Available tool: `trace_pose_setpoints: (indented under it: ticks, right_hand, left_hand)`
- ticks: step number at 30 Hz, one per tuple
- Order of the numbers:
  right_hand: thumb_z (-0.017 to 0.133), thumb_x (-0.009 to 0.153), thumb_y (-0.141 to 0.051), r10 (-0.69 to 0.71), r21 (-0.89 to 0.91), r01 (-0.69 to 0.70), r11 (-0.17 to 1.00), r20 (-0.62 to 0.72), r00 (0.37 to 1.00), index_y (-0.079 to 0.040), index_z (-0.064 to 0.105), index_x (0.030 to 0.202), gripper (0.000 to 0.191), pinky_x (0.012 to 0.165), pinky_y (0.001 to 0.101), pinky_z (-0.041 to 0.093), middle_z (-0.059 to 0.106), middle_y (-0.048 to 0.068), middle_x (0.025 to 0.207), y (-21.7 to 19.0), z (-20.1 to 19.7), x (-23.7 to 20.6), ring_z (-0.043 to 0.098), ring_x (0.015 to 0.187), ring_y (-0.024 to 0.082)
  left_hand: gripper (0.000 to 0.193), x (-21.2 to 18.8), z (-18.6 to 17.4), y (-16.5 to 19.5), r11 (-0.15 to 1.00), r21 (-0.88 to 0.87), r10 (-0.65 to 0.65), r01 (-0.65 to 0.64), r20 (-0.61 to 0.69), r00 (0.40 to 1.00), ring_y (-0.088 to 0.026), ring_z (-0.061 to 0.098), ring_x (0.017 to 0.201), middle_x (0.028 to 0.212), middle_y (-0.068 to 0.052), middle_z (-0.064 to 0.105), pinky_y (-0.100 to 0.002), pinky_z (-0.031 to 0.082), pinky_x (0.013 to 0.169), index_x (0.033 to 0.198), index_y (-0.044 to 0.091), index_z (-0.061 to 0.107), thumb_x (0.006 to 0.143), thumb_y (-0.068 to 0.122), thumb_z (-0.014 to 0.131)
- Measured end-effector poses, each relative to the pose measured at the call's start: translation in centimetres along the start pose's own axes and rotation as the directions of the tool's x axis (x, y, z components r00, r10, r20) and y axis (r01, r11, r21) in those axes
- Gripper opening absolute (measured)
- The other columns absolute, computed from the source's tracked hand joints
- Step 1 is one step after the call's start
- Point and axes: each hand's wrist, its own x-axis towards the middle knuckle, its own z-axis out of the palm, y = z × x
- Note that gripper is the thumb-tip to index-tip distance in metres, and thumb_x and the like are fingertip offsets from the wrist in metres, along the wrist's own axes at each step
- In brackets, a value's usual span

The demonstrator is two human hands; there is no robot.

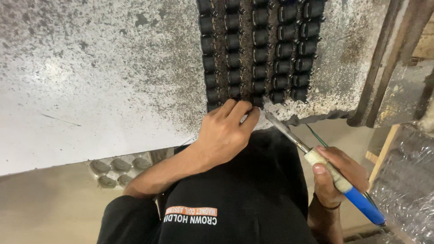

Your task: The person picks small black electronic components from a pile and from a plastic tray and arranges them in rows on the workbench. They then use a soldering iron to solder the components in the rows, working across the grid one part at a time.

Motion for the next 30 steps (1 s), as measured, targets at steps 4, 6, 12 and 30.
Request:
trace_pose_setpoints:
  ticks: [4, 6, 12, 30]
  right_hand:
    - [0.07, 0.096, -0.02, -0.015, -0.04, 0.016, 0.999, 0.016, 1.0, 0.011, 0.069, 0.108, 0.034, 0.08, 0.0296, 0.059, 0.071, 0.025, 0.093, 0.0, -0.1, 0.2, 0.074, 0.083, 0.028]
    - [0.071, 0.095, -0.018, -0.024, -0.05, 0.026, 0.998, 0.029, 0.999, 0.01, 0.069, 0.11, 0.032, 0.079, 0.0299, 0.058, 0.071, 0.025, 0.093, -0.3, 0.1, 0.7, 0.073, 0.082, 0.028]
    - [0.073, 0.089, -0.013, -0.155, -0.097, 0.175, 0.98, 0.189, 0.97, 0.009, 0.068, 0.106, 0.028, 0.063, 0.029, 0.061, 0.072, 0.02, 0.086, -3.5, 0.9, 3.0, 0.076, 0.079, 0.027]
    - [0.072, 0.096, -0.021, -0.054, 0.14, 0.068, 0.988, -0.101, 0.993, 0.013, 0.069, 0.112, 0.038, 0.077, 0.0288, 0.057, 0.07, 0.025, 0.092, 3.0, 0.7, 1.3, 0.071, 0.079, 0.026]
  left_hand:
    - [0.033, 0.2, 0.0, 0.1, 1.0, -0.015, 0.01, -0.009, 0.015, 1.0, -0.023, 0.061, 0.087, 0.101, -0.009, 0.059, -0.034, 0.055, 0.066, 0.109, -0.003, 0.07, 0.077, 0.006, 0.07]
    - [0.031, 0.3, 0.0, 0.3, 1.0, -0.028, 0.014, -0.013, 0.027, 1.0, -0.024, 0.061, 0.087, 0.099, -0.009, 0.058, -0.034, 0.055, 0.066, 0.106, -0.003, 0.07, 0.077, 0.006, 0.07]
    - [0.026, 0.6, 1.2, 0.5, 0.999, 0.007, 0.038, -0.038, 0.046, 0.998, -0.024, 0.061, 0.089, 0.1, -0.012, 0.058, -0.033, 0.055, 0.066, 0.105, -0.004, 0.068, 0.082, 0.007, 0.07]
    - [0.037, 2.8, -1.4, -0.1, 0.992, 0.101, -0.064, 0.069, -0.051, 0.997, -0.019, 0.063, 0.085, 0.105, -0.007, 0.056, -0.032, 0.054, 0.061, 0.12, 0.0, 0.07, 0.084, 0.003, 0.069]
